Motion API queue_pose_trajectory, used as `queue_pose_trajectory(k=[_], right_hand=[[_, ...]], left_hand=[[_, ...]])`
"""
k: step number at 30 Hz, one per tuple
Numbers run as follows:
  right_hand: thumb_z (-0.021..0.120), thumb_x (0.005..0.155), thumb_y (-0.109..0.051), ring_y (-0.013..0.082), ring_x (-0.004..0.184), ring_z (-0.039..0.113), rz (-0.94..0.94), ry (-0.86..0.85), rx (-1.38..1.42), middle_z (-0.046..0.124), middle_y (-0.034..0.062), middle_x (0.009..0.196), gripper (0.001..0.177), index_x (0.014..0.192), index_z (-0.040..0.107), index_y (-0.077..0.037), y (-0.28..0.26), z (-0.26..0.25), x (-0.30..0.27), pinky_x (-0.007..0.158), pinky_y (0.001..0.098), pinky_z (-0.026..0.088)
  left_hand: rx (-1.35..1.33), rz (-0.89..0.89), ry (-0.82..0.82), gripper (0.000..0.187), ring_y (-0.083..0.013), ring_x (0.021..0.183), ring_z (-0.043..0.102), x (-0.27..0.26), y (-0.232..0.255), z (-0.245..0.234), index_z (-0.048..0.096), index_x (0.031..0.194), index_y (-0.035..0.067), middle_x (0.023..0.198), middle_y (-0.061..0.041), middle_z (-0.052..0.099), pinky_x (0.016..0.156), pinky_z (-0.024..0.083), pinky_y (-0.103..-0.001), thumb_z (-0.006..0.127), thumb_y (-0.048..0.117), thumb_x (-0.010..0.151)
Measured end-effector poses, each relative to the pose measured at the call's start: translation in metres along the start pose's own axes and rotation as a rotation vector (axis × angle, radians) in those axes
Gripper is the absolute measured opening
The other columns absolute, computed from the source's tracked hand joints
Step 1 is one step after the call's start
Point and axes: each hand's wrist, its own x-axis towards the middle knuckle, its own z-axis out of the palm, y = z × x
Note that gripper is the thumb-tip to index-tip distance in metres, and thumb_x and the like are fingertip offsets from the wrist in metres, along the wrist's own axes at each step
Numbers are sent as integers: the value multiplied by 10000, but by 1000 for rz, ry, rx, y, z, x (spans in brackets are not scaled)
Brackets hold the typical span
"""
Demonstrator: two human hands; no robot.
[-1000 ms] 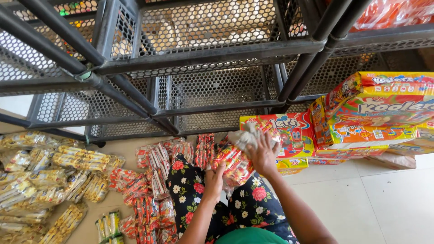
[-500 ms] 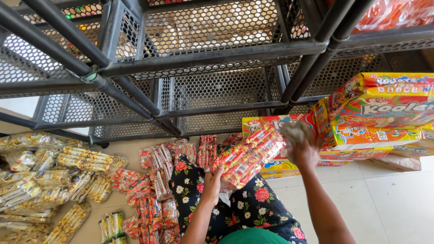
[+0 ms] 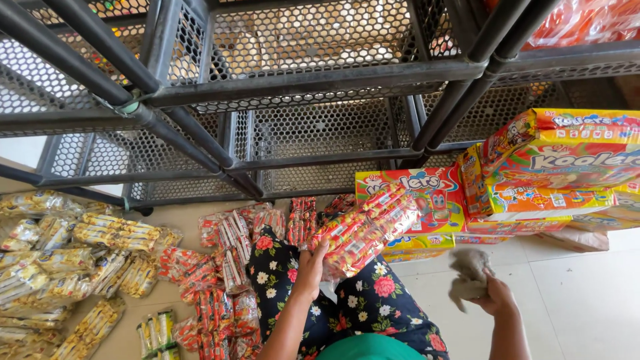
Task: Stocking snack packages onto a plastic shelving unit from the floor
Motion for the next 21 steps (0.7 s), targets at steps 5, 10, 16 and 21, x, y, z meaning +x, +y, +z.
queue_pose_trajectory(k=[5,10,16,21], right_hand=[[500,1103,-163,380,836,653,-426,-92,-365,673,318,1065,382,1304,594,147,-64,47,-47,683,474,553],[607,965,-163,296,893,706,-740,-237,-698,742,207,1090,405,1335,626,0,-135,163,-174,775,413,581],[515,759,-758,539,1505,96,-839,-277,-1375,78,104,1720,835,1508,456,-393,-103,268,-129,1076,811,228],[179,880,-770,266,1581,-220,-927,-184,-1481,-21,-123,1730,915,1427,573,-152,-60,299,-43,1206,669,-166]], left_hand=[[-9,23,-12,423,-258,569,724,1,-2,1,547,1026,-61,782,-155,680,452,592,-322,679,330,934],[-62,43,-45,544,-263,609,725,-16,2,-16,478,1304,0,876,-170,684,484,604,-323,684,313,910],[-62,49,-29,468,-253,308,609,-35,-4,-53,613,674,-58,412,-113,573,346,535,-350,654,303,968],[-111,52,-59,428,-274,675,747,-35,-3,-45,553,1250,-24,871,-168,714,537,641,-348,620,290,967]])
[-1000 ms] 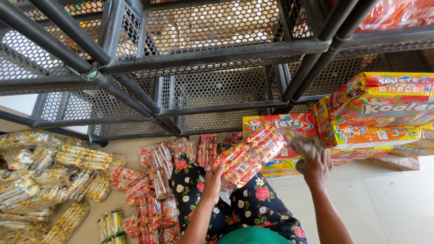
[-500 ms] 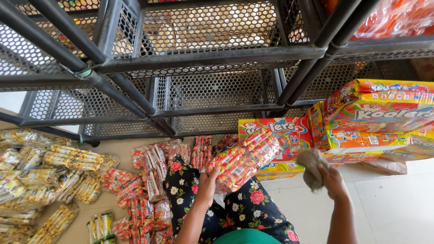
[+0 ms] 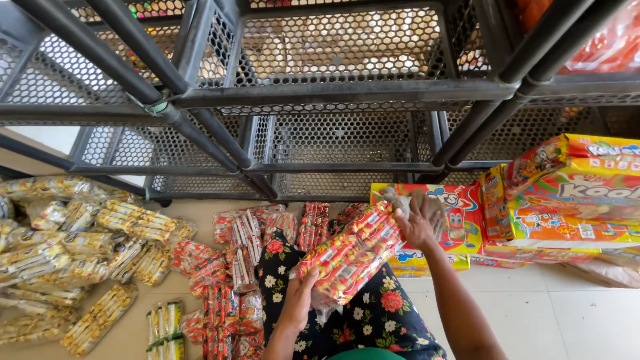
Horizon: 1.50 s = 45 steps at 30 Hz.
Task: Stocking snack packages onto a plastic shelving unit from the floor
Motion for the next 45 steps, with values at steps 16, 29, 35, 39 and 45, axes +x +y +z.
queue_pose_trajectory(k=[16,29,35,39,45], right_hand=[[723,692,-266,386,1562,86,-137,338,-490,115,91,1708,1044,1612,239,-361,7,-3,26,1141,779,142],[303,940,-711,215,1615,-67,-163,360,-294,72,-110,1735,600,1480,390,-465,79,3,-96,1241,654,-144],[609,958,18,365,1274,579,79,680,340,610,155,1417,336,1285,654,-50,88,-38,-142,1053,482,494],[642,937,99,341,1148,590,-7,966,510,623,198,1320,450,1380,610,26,48,-61,-139,971,416,489],[525,799,-753,349,1533,84,-47,335,-116,136,36,1712,746,1319,663,-236,42,-22,-69,1086,661,222]], left_hand=[[-56,-67,162,377,-253,541,684,1,-4,-11,523,1138,-50,773,-142,668,451,560,-341,657,253,958],[117,-138,182,476,-313,574,734,-8,7,-29,561,1145,-72,845,-215,667,367,560,-313,674,333,920],[50,-175,164,573,-306,389,616,-6,5,-37,394,1139,-66,716,-212,589,345,561,-371,702,353,898],[33,-138,145,426,-298,538,714,-3,5,-35,554,1139,-53,768,-165,644,390,581,-340,701,285,926],[10,-129,154,445,-319,493,687,-4,2,-39,461,1062,-37,786,-220,642,364,568,-352,722,289,908]])
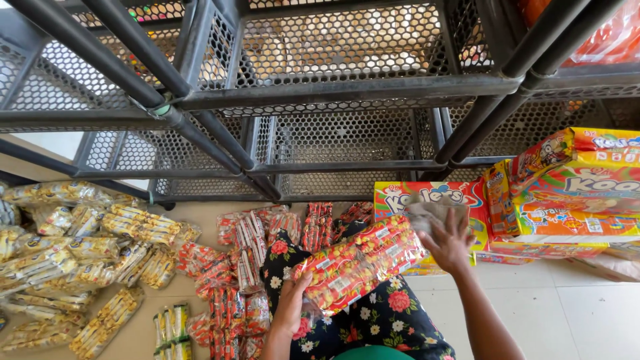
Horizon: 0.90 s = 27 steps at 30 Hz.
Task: Stocking snack packages onto a plastic shelving unit from the floor
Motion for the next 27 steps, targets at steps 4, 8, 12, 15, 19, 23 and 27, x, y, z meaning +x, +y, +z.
queue_pose_trajectory(k=[4,8,12,15,19,23,27], right_hand=[[184,898,-806,465,1516,-196,48,-109,-172,-118,87,1726,800,1598,190,-419,-7,35,45,1102,766,-104],[226,983,-668,426,1504,-230,169,-216,-40,-157,119,1706,725,1628,168,-342,-53,-11,79,1165,707,-79],[233,1015,-621,473,1546,-53,73,-95,-57,34,130,1726,668,1611,283,-324,-49,10,84,1187,692,37],[176,1043,-544,360,1544,-121,-42,-188,-108,-30,87,1712,640,1626,140,-284,-36,25,67,1241,563,-35],[655,826,-393,307,1583,10,-178,-113,-245,95,13,1714,808,1552,299,-363,-9,57,14,1278,530,2],[581,856,-426,311,1608,15,-215,-36,-145,151,-7,1726,654,1487,474,-291,-12,49,-12,1287,570,11],[726,754,-448,356,1610,9,-252,-26,-188,187,39,1724,769,1466,514,-252,-7,59,20,1258,645,-16]], left_hand=[[69,40,-28,457,-273,470,684,-6,10,12,605,1162,-62,754,-178,684,348,543,-305,686,310,910],[58,45,11,383,-214,401,621,-2,2,8,624,1047,-70,681,-131,654,342,503,-297,695,286,924],[68,-18,69,462,-238,452,629,0,2,7,512,1133,-64,762,-162,622,386,525,-316,678,313,923],[67,-12,63,509,-251,466,662,3,4,8,548,1121,-82,758,-162,655,368,526,-296,707,341,887],[82,-30,92,552,-261,500,670,16,-2,-3,470,1147,-56,808,-133,560,470,580,-336,720,354,874],[83,-36,101,585,-268,484,684,18,-1,-4,472,1137,-71,868,-152,534,392,556,-312,725,379,863],[35,6,-17,440,-276,502,703,11,7,8,557,1077,-54,719,-138,644,358,557,-317,730,307,895]])
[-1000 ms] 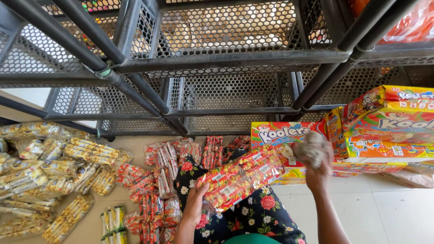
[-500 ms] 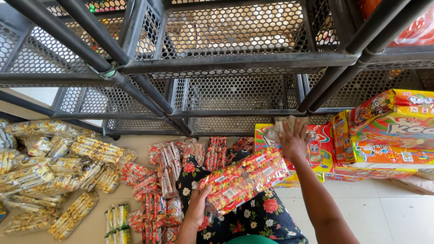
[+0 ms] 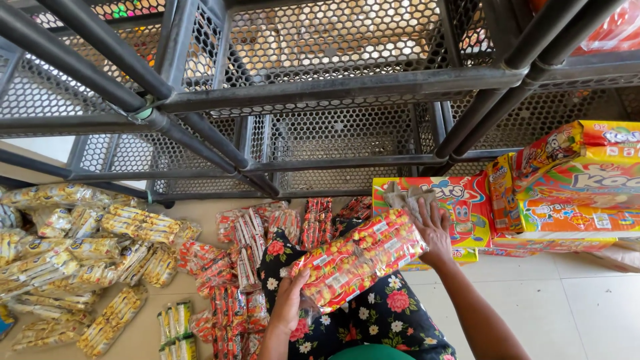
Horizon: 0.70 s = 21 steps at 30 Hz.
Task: Stocking snack packages onto a plastic shelving unit from the floor
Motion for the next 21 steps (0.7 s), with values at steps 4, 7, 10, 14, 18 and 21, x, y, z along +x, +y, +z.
queue_pose_trajectory(k=[4,7,10,14,18,21], right_hand=[[681,573,-112,339,1575,-30,5,-82,-100,30,27,1729,1209,1615,157,-430,-2,-10,51,1242,610,19],[412,958,-510,386,1568,26,67,-127,-43,65,38,1731,687,1609,212,-420,-6,-15,78,1198,663,87],[287,988,-655,394,1570,67,44,-29,-16,102,31,1731,669,1609,244,-409,-6,-11,86,1183,685,129],[639,659,76,350,1547,70,-103,-24,-133,38,-36,1716,1212,1592,141,-514,8,20,62,1236,620,55],[982,167,-53,299,1581,-63,-184,1,-137,-26,18,1726,1617,1569,215,-302,7,-15,-11,1277,551,-78],[472,742,-59,271,1604,-34,38,-11,57,152,4,1706,852,1546,366,-320,12,-41,-51,1271,572,-122]], left_hand=[[-2,35,-50,389,-260,392,647,-4,1,3,571,1073,-61,644,-152,653,330,546,-319,697,278,928],[-2,37,-31,382,-239,389,639,-9,2,7,583,1069,-70,634,-136,648,335,534,-310,697,267,930],[19,49,-24,369,-241,435,656,-9,1,9,611,1000,-65,645,-120,645,382,553,-336,700,287,929],[32,29,-45,423,-258,497,693,-6,2,7,548,1137,-25,710,-126,657,408,580,-326,696,310,925],[56,-17,32,399,-304,531,721,0,0,0,475,1042,-29,735,-151,633,431,600,-341,687,293,940],[49,-33,43,484,-269,416,656,-1,1,-1,434,1030,-43,639,-133,575,401,587,-341,729,322,907]])
